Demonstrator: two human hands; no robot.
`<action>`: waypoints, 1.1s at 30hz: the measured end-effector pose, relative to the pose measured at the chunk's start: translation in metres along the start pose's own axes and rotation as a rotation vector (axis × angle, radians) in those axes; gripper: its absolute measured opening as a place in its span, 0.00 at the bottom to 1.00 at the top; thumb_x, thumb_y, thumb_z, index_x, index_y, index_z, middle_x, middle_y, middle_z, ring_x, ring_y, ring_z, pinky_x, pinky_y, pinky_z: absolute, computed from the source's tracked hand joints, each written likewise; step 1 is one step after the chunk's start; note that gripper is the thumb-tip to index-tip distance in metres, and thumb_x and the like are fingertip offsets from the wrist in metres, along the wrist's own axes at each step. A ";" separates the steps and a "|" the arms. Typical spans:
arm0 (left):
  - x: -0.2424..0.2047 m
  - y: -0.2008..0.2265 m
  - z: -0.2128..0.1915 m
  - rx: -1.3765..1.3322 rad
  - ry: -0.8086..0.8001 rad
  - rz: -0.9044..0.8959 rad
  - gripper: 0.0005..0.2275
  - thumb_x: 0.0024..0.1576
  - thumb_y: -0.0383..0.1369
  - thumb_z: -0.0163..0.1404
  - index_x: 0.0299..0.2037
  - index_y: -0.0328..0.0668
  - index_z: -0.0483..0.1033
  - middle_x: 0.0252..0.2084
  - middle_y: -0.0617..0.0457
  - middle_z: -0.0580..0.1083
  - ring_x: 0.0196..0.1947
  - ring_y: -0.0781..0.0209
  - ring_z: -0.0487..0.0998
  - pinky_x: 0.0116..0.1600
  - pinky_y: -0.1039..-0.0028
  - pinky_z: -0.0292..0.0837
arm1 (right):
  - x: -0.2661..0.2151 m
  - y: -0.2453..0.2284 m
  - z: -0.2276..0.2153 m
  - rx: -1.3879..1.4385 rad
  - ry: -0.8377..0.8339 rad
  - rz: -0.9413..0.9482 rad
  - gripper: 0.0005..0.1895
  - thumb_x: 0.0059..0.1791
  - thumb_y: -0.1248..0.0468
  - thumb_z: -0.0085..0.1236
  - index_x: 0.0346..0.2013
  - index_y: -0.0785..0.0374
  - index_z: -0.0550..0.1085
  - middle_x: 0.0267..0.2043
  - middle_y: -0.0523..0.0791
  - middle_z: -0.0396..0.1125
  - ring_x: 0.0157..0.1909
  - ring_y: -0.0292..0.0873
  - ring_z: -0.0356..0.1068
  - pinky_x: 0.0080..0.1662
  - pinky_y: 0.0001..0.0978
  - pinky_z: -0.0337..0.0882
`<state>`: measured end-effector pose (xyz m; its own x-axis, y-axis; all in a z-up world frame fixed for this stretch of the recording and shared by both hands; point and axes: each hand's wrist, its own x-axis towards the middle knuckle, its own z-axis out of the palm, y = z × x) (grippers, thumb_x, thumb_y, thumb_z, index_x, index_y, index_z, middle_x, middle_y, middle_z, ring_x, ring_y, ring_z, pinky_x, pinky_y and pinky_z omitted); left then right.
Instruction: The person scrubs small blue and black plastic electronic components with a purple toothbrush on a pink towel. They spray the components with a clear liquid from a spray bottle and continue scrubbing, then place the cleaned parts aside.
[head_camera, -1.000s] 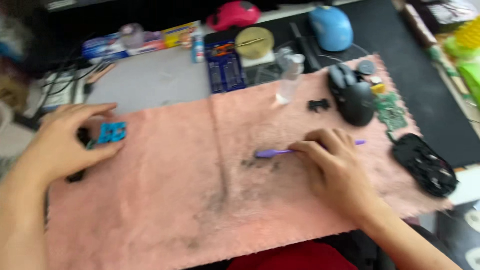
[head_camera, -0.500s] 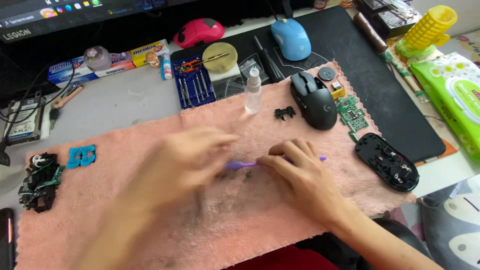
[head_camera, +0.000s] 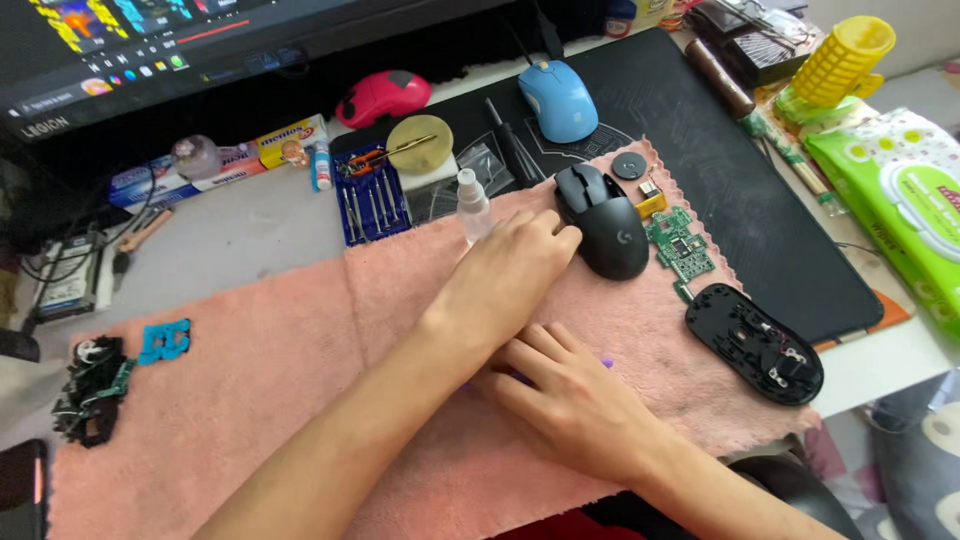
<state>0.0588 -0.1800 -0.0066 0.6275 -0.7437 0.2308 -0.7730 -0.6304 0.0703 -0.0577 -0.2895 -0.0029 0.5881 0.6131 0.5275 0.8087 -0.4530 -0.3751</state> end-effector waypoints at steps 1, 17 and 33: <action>-0.002 0.001 -0.009 0.005 -0.006 0.000 0.07 0.55 0.21 0.46 0.35 0.44 0.74 0.35 0.47 0.74 0.41 0.45 0.77 0.43 0.57 0.74 | 0.001 -0.001 0.000 0.004 0.006 0.000 0.09 0.56 0.71 0.42 0.45 0.66 0.73 0.40 0.51 0.63 0.38 0.53 0.61 0.41 0.43 0.62; -0.127 -0.041 -0.095 -0.857 -0.138 -0.537 0.21 0.52 0.26 0.55 0.58 0.50 0.78 0.51 0.59 0.82 0.41 0.73 0.83 0.49 0.82 0.80 | -0.003 0.000 -0.007 0.067 -0.020 -0.008 0.16 0.57 0.67 0.34 0.51 0.65 0.72 0.45 0.50 0.66 0.42 0.53 0.64 0.47 0.45 0.64; -0.151 -0.065 -0.069 -0.741 0.035 -0.300 0.31 0.50 0.39 0.61 0.66 0.49 0.67 0.52 0.54 0.76 0.51 0.58 0.72 0.61 0.66 0.66 | 0.013 0.005 -0.023 -0.166 -0.152 0.367 0.12 0.55 0.61 0.48 0.49 0.55 0.78 0.44 0.44 0.67 0.42 0.46 0.67 0.47 0.38 0.67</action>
